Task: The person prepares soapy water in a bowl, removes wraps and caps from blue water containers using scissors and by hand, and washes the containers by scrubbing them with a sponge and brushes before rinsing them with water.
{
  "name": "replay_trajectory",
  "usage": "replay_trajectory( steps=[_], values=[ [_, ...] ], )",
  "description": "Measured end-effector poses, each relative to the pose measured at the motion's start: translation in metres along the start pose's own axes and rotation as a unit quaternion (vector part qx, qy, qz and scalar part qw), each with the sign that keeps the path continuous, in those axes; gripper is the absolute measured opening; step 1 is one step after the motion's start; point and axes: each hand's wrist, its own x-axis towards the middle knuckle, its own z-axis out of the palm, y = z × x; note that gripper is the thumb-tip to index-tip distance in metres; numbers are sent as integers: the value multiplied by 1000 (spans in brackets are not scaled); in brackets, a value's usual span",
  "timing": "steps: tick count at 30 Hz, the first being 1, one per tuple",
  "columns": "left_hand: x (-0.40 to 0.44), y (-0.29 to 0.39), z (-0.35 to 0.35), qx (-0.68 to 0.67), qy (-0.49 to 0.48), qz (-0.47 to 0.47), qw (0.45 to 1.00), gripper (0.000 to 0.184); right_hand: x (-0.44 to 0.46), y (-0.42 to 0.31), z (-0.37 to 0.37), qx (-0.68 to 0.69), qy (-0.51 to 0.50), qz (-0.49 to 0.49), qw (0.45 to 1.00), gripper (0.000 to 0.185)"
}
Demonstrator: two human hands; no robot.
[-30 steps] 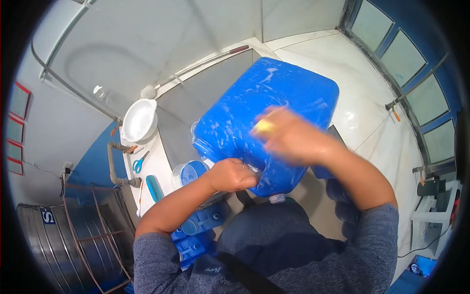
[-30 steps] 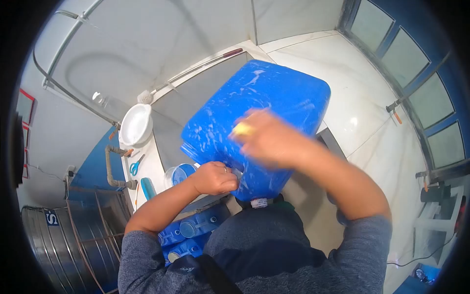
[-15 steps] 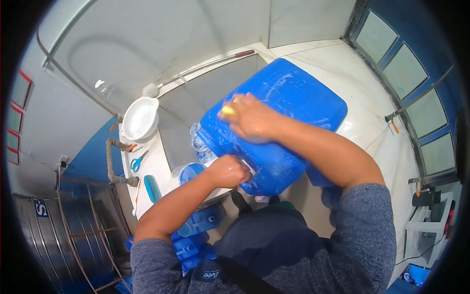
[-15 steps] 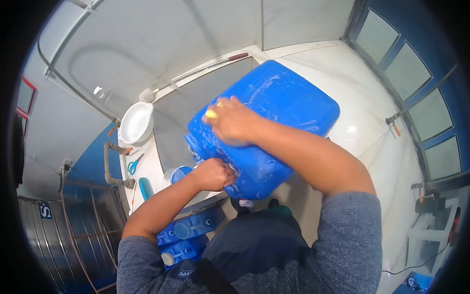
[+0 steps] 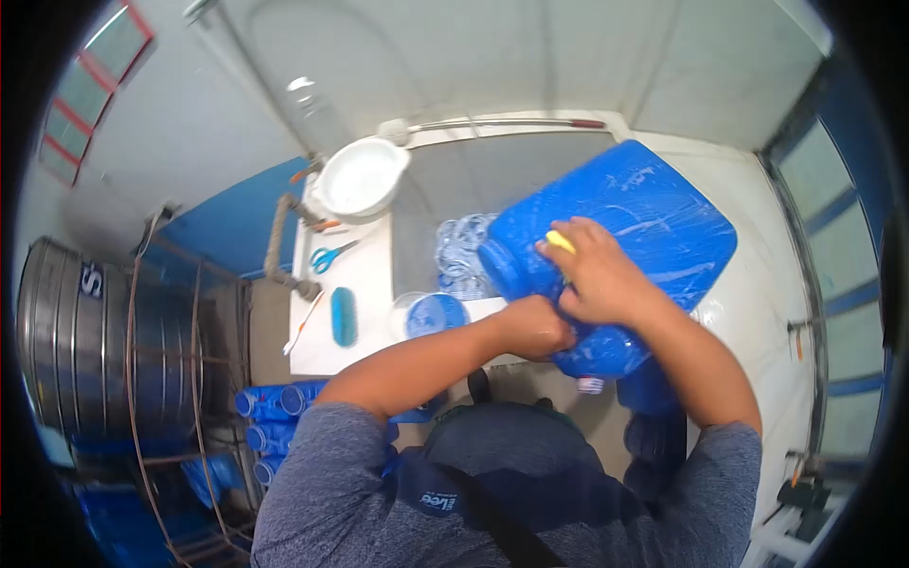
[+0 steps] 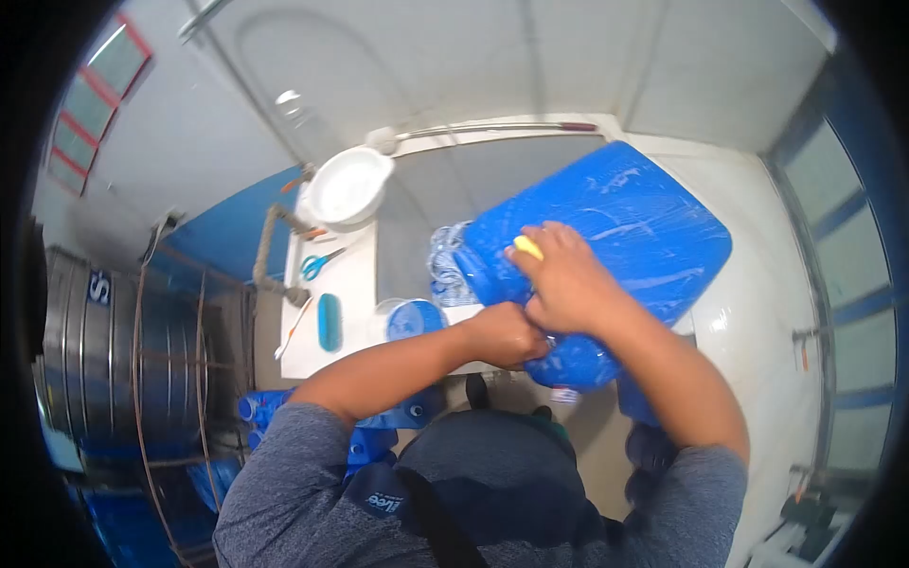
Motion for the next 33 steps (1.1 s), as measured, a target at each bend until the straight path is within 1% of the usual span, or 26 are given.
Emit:
replay_trajectory(
  steps=[1, 2, 3, 4, 5, 6, 7, 9, 10, 12, 13, 15, 16, 17, 18, 20, 22, 24, 25, 26, 27, 29, 30, 31, 32, 33],
  values=[
    [-1, -1, -1, 7, 6, -17, 1000, 16, 24, 7, 4, 16, -11, 20, 1000, 57],
    [0, 0, -6, -16, 44, -35, 998, 19, 47, 11, 3, 30, -21, 43, 998, 56],
    [-1, -2, -12, -39, 82, -50, 995, 22, 73, 6, -3, 27, -20, 31, 999, 56],
    [-1, -6, -18, -34, 89, -57, 994, 22, 101, -3, -9, 67, -15, 10, 998, 56],
    [-1, -10, -22, -65, 102, -93, 988, 23, 128, -14, -15, 107, -13, -10, 994, 55],
    [-3, -15, -26, -98, 115, -126, 980, 24, 158, -27, -19, 117, -18, -26, 993, 55],
    [-6, -18, -30, -95, 122, -129, 980, 24, 187, -41, -23, 126, -21, -40, 991, 54],
    [-5, -29, -40, -126, 185, -231, 947, 31, 241, -62, -28, 94, -35, -58, 993, 54],
    [-3, -37, -43, -122, 192, -230, 946, 31, 258, -60, -24, 87, -35, -62, 994, 54],
    [2, -54, -42, -139, 239, -294, 915, 42, 288, -50, -8, 59, 42, -114, 991, 44],
    [5, -64, -42, -139, 241, -295, 914, 42, 303, -38, -10, 58, 40, -116, 991, 44],
    [12, -90, -47, -195, 296, -376, 856, 49, 330, -2, -22, 86, -34, -45, 995, 33],
    [17, -103, -51, -195, 299, -378, 854, 49, 338, 12, -30, 143, -38, 41, 988, 28],
    [23, -116, -54, -231, 354, -376, 824, 46, 343, 25, -36, 199, -44, 127, 971, 24],
    [29, -130, -54, -266, 408, -374, 789, 45, 347, 39, -36, 199, -50, 125, 971, 24],
    [39, -161, -46, -267, 410, -392, 779, 46, 350, 64, -30, 373, 3, 239, 897, 19],
    [46, -179, -47, -267, 409, -412, 770, 48, 349, 74, -26, 388, -25, 256, 885, 16],
    [44, -187, -55, -452, 327, -482, 675, 49, 352, 89, -18, 405, -52, 274, 871, 13],
    [45, -197, -52, -454, 323, -488, 671, 49, 358, 98, -13, 378, -43, 247, 891, 12],
    [45, -211, -42, -476, 335, -497, 643, 51, 360, 105, -6, 352, -34, 219, 909, 11],
    [44, -219, -39, -496, 348, -506, 614, 53, 354, 101, -8, 357, -40, 220, 907, 11],
    [39, -234, -43, -478, 338, -535, 609, 57, 347, 94, -16, 323, -179, 184, 911, 14],
    [36, -242, -42, -459, 328, -557, 609, 61, 350, 97, -9, 328, -184, 183, 909, 14],
    [34, -247, -41, -460, 327, -562, 605, 61, 353, 98, -3, 372, -124, 193, 899, 13],
    [32, -252, -41, -293, 293, -650, 637, 60, 353, 95, -3, 412, -64, 202, 886, 12],
    [31, -254, -41, -115, 248, -713, 646, 59, 351, 94, -6, 414, -65, 201, 885, 12]
  ],
)
